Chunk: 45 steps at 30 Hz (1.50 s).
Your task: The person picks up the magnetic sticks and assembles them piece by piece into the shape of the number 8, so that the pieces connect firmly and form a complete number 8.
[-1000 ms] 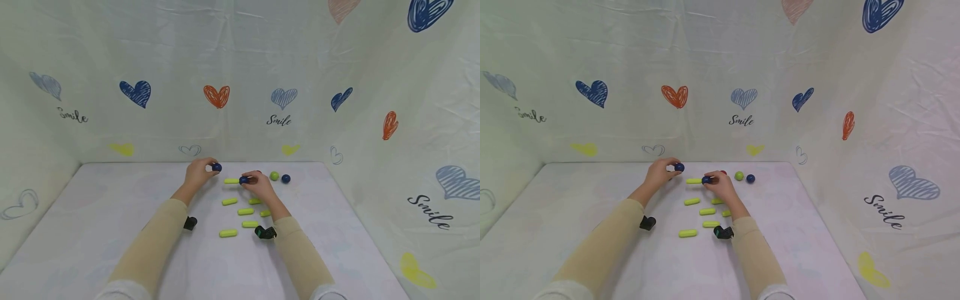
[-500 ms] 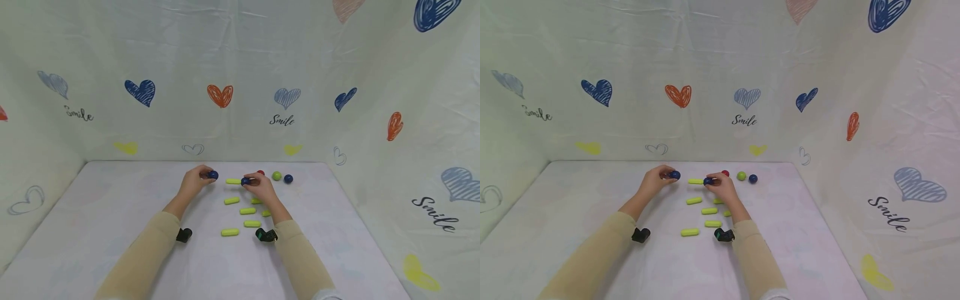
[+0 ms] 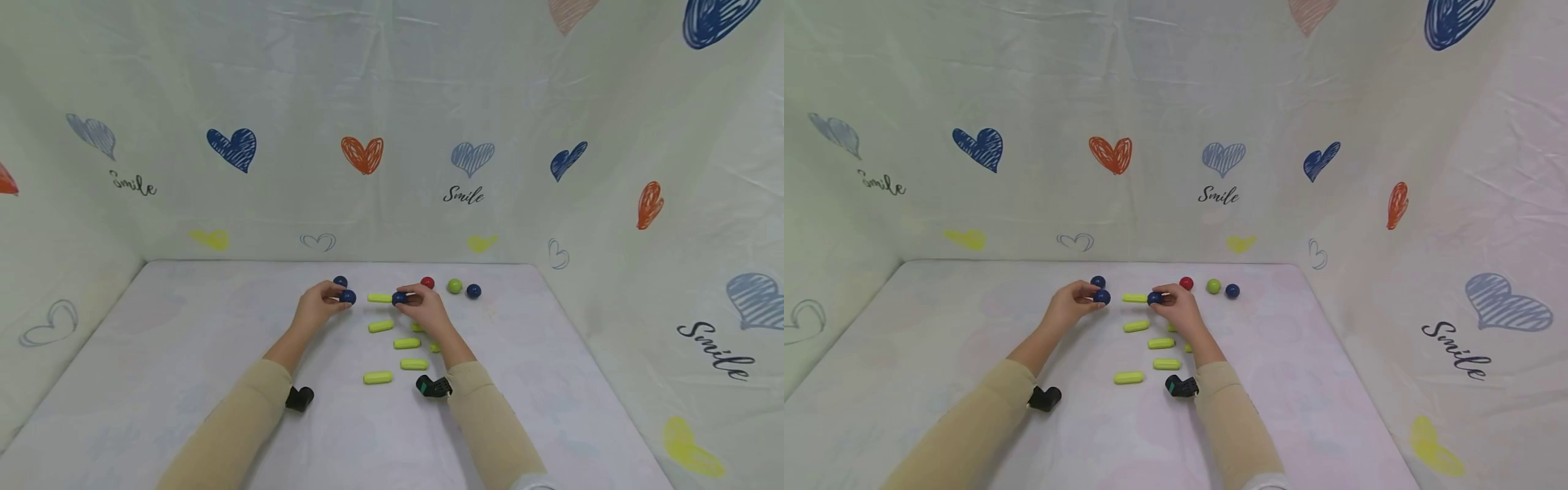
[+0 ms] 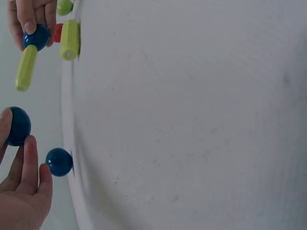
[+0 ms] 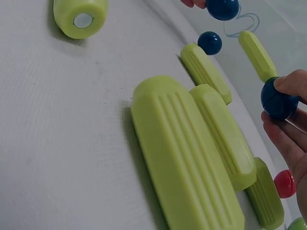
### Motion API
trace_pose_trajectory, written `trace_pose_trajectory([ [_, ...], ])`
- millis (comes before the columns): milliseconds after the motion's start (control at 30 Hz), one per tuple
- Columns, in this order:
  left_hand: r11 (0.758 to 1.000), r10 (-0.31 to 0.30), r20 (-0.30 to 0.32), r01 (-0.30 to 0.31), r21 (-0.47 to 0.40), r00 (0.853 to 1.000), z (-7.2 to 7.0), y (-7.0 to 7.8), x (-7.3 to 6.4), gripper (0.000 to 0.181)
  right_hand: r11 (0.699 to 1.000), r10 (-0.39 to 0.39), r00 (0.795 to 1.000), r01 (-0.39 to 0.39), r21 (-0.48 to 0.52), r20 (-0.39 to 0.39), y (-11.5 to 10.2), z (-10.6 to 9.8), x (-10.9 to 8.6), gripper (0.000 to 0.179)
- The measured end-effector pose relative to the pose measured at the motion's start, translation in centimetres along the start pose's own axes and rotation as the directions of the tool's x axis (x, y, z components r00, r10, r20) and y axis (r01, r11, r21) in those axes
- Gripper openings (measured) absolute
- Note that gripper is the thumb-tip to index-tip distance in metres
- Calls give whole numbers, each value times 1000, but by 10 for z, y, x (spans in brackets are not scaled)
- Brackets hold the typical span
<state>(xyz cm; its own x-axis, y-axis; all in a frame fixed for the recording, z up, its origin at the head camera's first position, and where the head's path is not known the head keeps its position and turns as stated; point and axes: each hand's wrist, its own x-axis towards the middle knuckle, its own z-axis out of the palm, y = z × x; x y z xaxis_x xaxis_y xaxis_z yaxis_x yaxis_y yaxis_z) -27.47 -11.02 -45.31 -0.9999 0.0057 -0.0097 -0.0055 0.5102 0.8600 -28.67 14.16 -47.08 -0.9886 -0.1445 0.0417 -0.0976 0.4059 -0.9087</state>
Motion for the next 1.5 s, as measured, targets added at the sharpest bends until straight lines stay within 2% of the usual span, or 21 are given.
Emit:
trace_pose_trajectory([
  [367,997,-42,12,43,-66,999,11,-5,-3,38,1000,-31,999,31,-1,27,-1,5,-1,35],
  [800,997,-34,-1,34,-74,999,18,-5,-1,37,1000,-29,998,29,3,55,-1,9,1,35],
  [1000,995,-47,-4,47,-91,999,20,-4,3,40,997,-31,999,33,-75,28,-3,5,3,34],
  [1167,992,-41,2,41,-120,999,24,-3,7,41,992,1,1000,0,-126,7,-4,2,9,34],
  [1500,993,-53,-7,52,-105,999,32,-3,17,40,993,60,998,-60,-105,-4,3,0,18,39],
])
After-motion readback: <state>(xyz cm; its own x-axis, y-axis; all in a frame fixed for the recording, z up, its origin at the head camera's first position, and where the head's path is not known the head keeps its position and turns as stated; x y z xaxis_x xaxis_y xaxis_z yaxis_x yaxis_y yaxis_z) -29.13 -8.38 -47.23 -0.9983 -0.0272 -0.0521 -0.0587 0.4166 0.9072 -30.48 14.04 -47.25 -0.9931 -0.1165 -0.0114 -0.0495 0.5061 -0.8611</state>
